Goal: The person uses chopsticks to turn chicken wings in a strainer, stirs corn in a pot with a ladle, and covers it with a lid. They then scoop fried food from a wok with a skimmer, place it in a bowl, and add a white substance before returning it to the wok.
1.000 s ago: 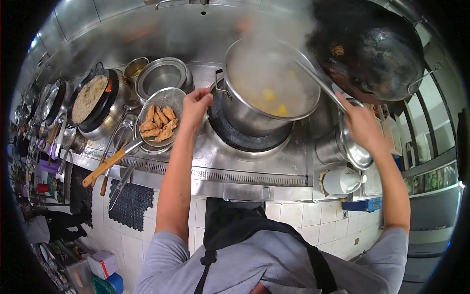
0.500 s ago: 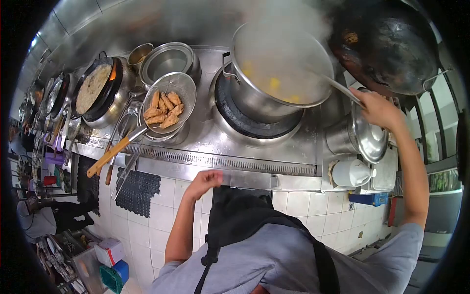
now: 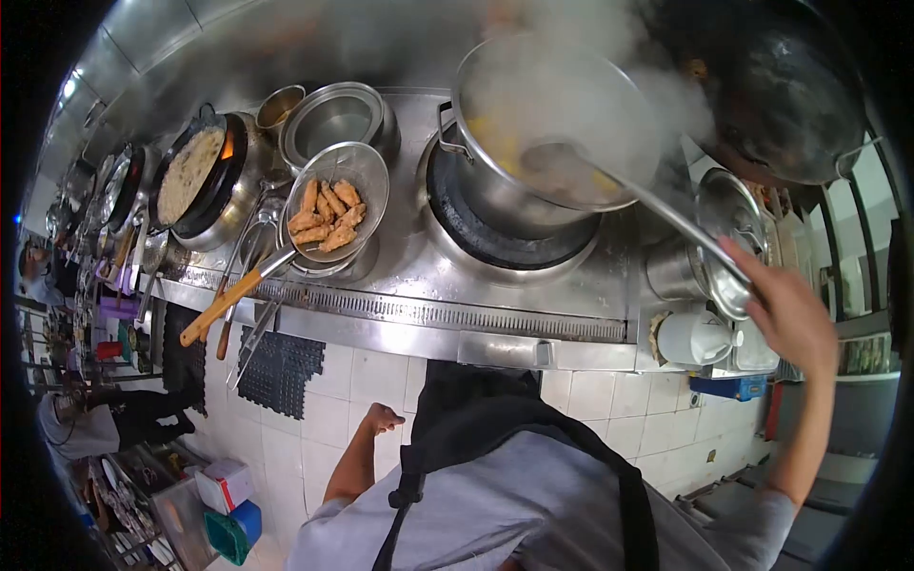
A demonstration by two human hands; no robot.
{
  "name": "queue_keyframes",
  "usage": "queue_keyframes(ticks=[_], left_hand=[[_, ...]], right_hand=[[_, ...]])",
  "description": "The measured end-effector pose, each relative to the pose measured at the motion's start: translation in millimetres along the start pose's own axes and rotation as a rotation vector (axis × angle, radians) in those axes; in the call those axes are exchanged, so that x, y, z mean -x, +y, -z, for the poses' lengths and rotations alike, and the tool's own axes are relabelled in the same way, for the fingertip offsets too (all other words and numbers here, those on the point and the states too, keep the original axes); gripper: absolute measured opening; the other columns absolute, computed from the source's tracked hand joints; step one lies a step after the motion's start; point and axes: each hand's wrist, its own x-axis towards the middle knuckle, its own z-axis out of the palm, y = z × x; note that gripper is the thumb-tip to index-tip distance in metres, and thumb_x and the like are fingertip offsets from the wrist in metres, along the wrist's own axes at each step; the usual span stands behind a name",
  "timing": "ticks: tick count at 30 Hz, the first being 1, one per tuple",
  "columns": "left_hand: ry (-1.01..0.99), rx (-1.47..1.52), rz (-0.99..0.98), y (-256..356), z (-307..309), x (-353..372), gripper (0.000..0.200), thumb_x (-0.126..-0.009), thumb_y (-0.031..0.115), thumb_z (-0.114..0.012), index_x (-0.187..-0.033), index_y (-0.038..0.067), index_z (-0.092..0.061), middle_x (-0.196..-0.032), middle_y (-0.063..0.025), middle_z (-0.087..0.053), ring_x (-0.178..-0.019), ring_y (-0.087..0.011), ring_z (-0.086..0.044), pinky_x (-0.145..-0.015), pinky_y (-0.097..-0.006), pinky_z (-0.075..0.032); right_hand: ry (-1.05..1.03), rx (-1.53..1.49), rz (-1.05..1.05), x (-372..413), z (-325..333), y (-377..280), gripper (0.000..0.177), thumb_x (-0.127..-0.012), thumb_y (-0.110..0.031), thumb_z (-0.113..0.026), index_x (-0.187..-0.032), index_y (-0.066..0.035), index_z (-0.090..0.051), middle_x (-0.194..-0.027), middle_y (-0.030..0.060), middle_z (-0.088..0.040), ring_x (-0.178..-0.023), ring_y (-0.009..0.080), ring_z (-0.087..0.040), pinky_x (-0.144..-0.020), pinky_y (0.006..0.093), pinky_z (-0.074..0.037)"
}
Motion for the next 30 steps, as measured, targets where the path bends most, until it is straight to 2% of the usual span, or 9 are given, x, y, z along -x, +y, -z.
queue_keyframes(ticks=[4,7,9,11,12,16,19,24,30], left_hand=[[0.109,0.143,0.082,1.3,-0.8,-11.6,0.019,-0.078,0.018,-0.073,-0.071,0.002,-0.065,-0.064,-0.0082,-0.064,-0.047,-0.0167,-0.056,-0.04,-0.0292,-0.031],[0.142,0.329,0.043,12.3,1.6,-13.8,0.014,-0.085,0.016,-0.063,-0.083,0.003,-0.067,-0.072,-0.0085,-0.067,-0.05,-0.0169,-0.06,-0.04,-0.0269,-0.032],[0.141,0.379,-0.026,12.6,3.3,-14.3,0.014,-0.088,0.015,-0.057,-0.09,0.004,-0.067,-0.076,-0.0085,-0.068,-0.052,-0.0165,-0.063,-0.04,-0.0259,-0.035],[0.148,0.326,-0.038,11.3,4.6,-21.0,0.021,-0.089,0.021,-0.057,-0.099,0.006,-0.067,-0.082,-0.0096,-0.07,-0.061,-0.0181,-0.066,-0.048,-0.0297,-0.04],[0.153,0.301,-0.04,6.1,4.1,-18.6,0.025,-0.089,0.024,-0.057,-0.104,0.006,-0.067,-0.085,-0.0101,-0.071,-0.065,-0.0189,-0.067,-0.052,-0.0316,-0.043],[0.246,0.344,-0.008,0.4,-9.1,-9.7,0.015,-0.089,0.014,-0.054,-0.089,0.005,-0.066,-0.075,-0.0074,-0.067,-0.054,-0.0166,-0.064,-0.042,-0.0271,-0.038],[0.159,0.318,0.075,-7.1,-24.4,-7.6,0.014,-0.087,0.014,-0.055,-0.088,0.006,-0.066,-0.074,-0.0071,-0.066,-0.054,-0.0178,-0.063,-0.044,-0.0296,-0.037],[0.158,0.265,0.0,10.2,-59.6,-8.4,0.015,-0.088,0.015,-0.056,-0.09,0.005,-0.067,-0.075,-0.0073,-0.067,-0.056,-0.0176,-0.064,-0.044,-0.0287,-0.038],[0.275,0.335,-0.124,38.1,-107.1,16.9,0.019,-0.089,0.011,-0.052,-0.097,0.004,-0.067,-0.08,-0.0091,-0.069,-0.06,-0.0169,-0.066,-0.043,-0.026,-0.04]], right_hand=[[0.064,-0.06,0.048,-36.5,-40.0,7.8,0.078,-0.08,0.005,-0.063,-0.149,-0.023,-0.04,-0.083,0.0217,-0.061,-0.08,0.0402,-0.056,-0.078,0.0467,-0.044],[0.286,-0.104,0.05,-32.3,-74.3,8.5,0.08,-0.078,0.007,-0.062,-0.15,-0.02,-0.038,-0.076,0.0211,-0.056,-0.074,0.0403,-0.053,-0.074,0.0447,-0.043],[0.295,-0.183,-0.023,-15.0,-78.4,4.5,0.081,-0.077,0.008,-0.061,-0.15,-0.02,-0.038,-0.076,0.0221,-0.055,-0.072,0.0418,-0.051,-0.072,0.0441,-0.043],[0.335,-0.191,-0.029,9.2,-72.2,8.0,0.081,-0.076,0.009,-0.06,-0.149,-0.02,-0.039,-0.075,0.0234,-0.054,-0.068,0.0431,-0.048,-0.07,0.0409,-0.045],[0.258,-0.199,-0.109,25.3,-54.8,2.7,0.08,-0.075,0.009,-0.061,-0.148,-0.02,-0.042,-0.08,0.023,-0.058,-0.067,0.0437,-0.048,-0.071,0.0396,-0.047],[0.154,-0.129,-0.038,53.6,-32.2,20.1,0.079,-0.077,0.008,-0.061,-0.148,-0.022,-0.043,-0.083,0.0232,-0.059,-0.076,0.0395,-0.058,-0.076,0.0431,-0.046],[0.187,0.035,0.079,19.0,-50.2,44.7,0.075,-0.08,0.004,-0.062,-0.146,-0.025,-0.044,-0.088,0.0215,-0.061,-0.086,0.0366,-0.061,-0.08,0.0457,-0.047],[0.159,-0.022,-0.052,-30.8,-73.7,43.1,0.073,-0.083,0.002,-0.063,-0.146,-0.029,-0.044,-0.098,0.0206,-0.065,-0.093,0.0412,-0.062,-0.085,0.0502,-0.05],[0.409,-0.025,0.109,-79.9,-126.8,63.4,0.068,-0.086,-0.002,-0.06,-0.147,-0.023,-0.041,-0.097,0.022,-0.066,-0.091,0.0414,-0.064,-0.082,0.051,-0.051]])
